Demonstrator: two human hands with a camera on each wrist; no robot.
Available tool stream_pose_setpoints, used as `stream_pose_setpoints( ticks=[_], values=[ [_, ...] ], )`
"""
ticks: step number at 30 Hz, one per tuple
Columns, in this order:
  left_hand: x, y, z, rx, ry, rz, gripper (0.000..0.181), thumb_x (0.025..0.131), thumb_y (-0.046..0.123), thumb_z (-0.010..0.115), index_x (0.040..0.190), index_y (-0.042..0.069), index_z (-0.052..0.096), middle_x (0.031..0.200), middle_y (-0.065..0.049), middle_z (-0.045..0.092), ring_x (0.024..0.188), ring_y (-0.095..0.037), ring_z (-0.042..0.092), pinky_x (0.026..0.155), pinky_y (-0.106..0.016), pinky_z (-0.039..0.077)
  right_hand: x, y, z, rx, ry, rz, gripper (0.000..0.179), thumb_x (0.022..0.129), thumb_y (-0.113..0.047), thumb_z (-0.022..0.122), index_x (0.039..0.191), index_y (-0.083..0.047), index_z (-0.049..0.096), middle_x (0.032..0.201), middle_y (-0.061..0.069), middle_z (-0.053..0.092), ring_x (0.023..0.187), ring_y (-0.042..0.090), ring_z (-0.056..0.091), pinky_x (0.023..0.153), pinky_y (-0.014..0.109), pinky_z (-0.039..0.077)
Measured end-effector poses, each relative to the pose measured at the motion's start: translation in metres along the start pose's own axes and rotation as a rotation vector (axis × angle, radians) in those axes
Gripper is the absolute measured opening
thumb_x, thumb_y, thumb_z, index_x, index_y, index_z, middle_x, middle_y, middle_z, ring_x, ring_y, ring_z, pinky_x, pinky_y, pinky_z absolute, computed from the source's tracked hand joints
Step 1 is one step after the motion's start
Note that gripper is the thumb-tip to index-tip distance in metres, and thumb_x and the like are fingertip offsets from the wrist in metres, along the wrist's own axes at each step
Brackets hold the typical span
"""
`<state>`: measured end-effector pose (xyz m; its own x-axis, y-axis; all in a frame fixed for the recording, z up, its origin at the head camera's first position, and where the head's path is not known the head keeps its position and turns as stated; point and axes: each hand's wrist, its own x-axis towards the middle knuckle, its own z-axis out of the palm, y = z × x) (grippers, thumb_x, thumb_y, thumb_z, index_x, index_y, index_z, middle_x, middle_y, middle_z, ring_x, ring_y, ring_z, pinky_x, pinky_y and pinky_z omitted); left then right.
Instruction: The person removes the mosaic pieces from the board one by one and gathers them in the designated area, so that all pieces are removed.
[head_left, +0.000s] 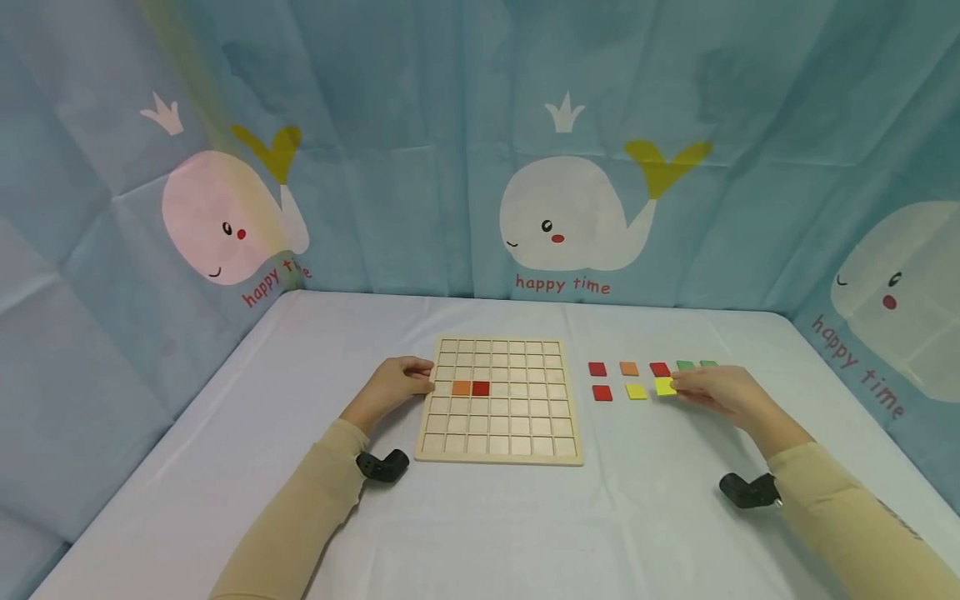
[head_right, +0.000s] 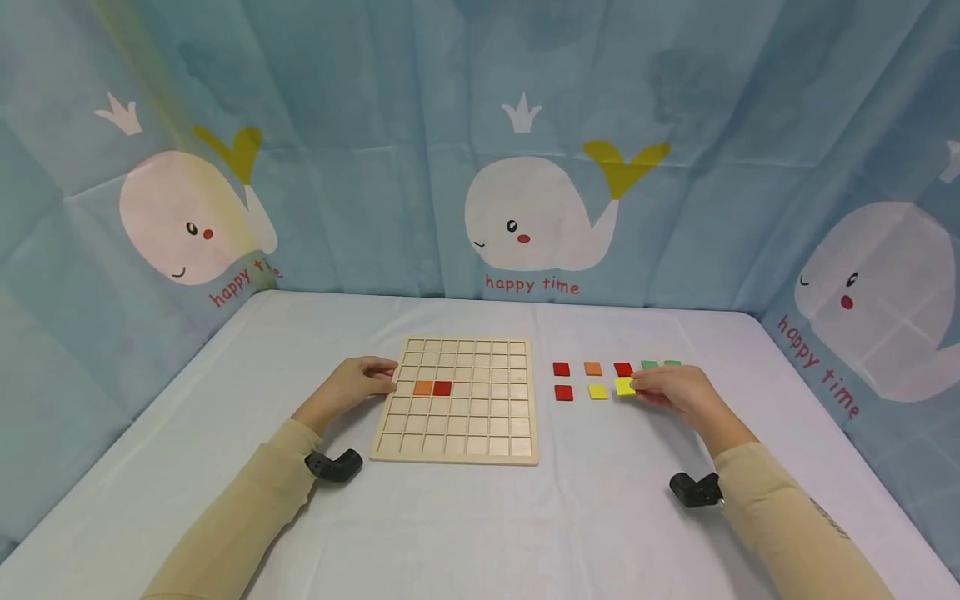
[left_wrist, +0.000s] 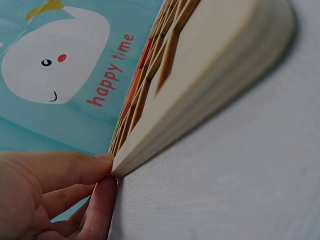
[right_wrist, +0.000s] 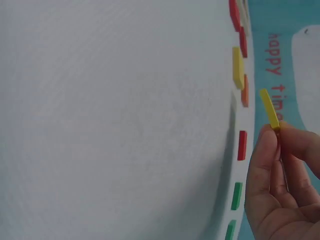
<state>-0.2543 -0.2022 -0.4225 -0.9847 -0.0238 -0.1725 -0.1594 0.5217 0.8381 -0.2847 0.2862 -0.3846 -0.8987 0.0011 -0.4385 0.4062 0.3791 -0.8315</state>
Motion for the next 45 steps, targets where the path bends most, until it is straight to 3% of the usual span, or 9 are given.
stream_pose_setpoints(
  ticks=[8, 18, 27, 32, 45],
  values=[
    [0.001, 0.0, 0.001, -0.005, 0.001, 0.003, 0.047, 0.089, 0.01, 0.071, 0.134, 0.0, 0.059, 0.12, -0.016, 0.066, 0.102, -0.022, 0.063, 0.083, -0.029, 0.052, 0.005, 0.006, -0.005, -0.026, 0.017, 0.012, 0.065, 0.091, -0.016, 0.072, 0.143, 0.01, 0.044, 0.079, -0.015, 0.065, 0.073, -0.001, 0.065, 0.073, 0.02, 0.057],
    [0.0, 0.001, 0.001, -0.003, -0.002, 0.007, 0.046, 0.089, 0.01, 0.07, 0.133, 0.001, 0.059, 0.12, -0.016, 0.066, 0.102, -0.022, 0.063, 0.083, -0.029, 0.053, 0.006, 0.007, -0.004, -0.167, 0.094, 0.012, 0.056, 0.091, -0.017, 0.07, 0.137, 0.009, 0.053, 0.092, -0.002, 0.075, 0.069, 0.0, 0.065, 0.069, 0.019, 0.056],
    [-0.001, 0.001, 0.001, -0.014, 0.005, 0.002, 0.046, 0.089, 0.009, 0.07, 0.133, 0.0, 0.06, 0.119, -0.016, 0.066, 0.102, -0.023, 0.063, 0.083, -0.028, 0.053, 0.002, 0.007, -0.004, -0.203, 0.098, -0.039, 0.046, 0.092, -0.018, 0.069, 0.128, 0.011, 0.06, 0.073, -0.015, 0.069, 0.066, -0.003, 0.065, 0.066, 0.016, 0.054],
    [-0.001, 0.0, 0.001, -0.007, 0.001, 0.008, 0.046, 0.089, 0.009, 0.07, 0.133, -0.001, 0.059, 0.119, -0.017, 0.066, 0.101, -0.022, 0.063, 0.082, -0.028, 0.053, 0.003, 0.008, -0.004, -0.198, 0.097, -0.054, 0.04, 0.09, -0.016, 0.071, 0.122, 0.008, 0.066, 0.073, -0.017, 0.068, 0.065, -0.003, 0.065, 0.065, 0.016, 0.053],
    [-0.001, 0.001, 0.001, -0.008, 0.005, -0.006, 0.047, 0.089, 0.01, 0.07, 0.134, 0.0, 0.059, 0.12, -0.016, 0.065, 0.103, -0.022, 0.062, 0.083, -0.028, 0.052, 0.015, 0.008, 0.004, -0.279, 0.203, 0.024, 0.032, 0.087, -0.015, 0.074, 0.113, 0.004, 0.071, 0.069, -0.008, 0.067, 0.061, 0.004, 0.059, 0.059, 0.019, 0.048]
  ],
)
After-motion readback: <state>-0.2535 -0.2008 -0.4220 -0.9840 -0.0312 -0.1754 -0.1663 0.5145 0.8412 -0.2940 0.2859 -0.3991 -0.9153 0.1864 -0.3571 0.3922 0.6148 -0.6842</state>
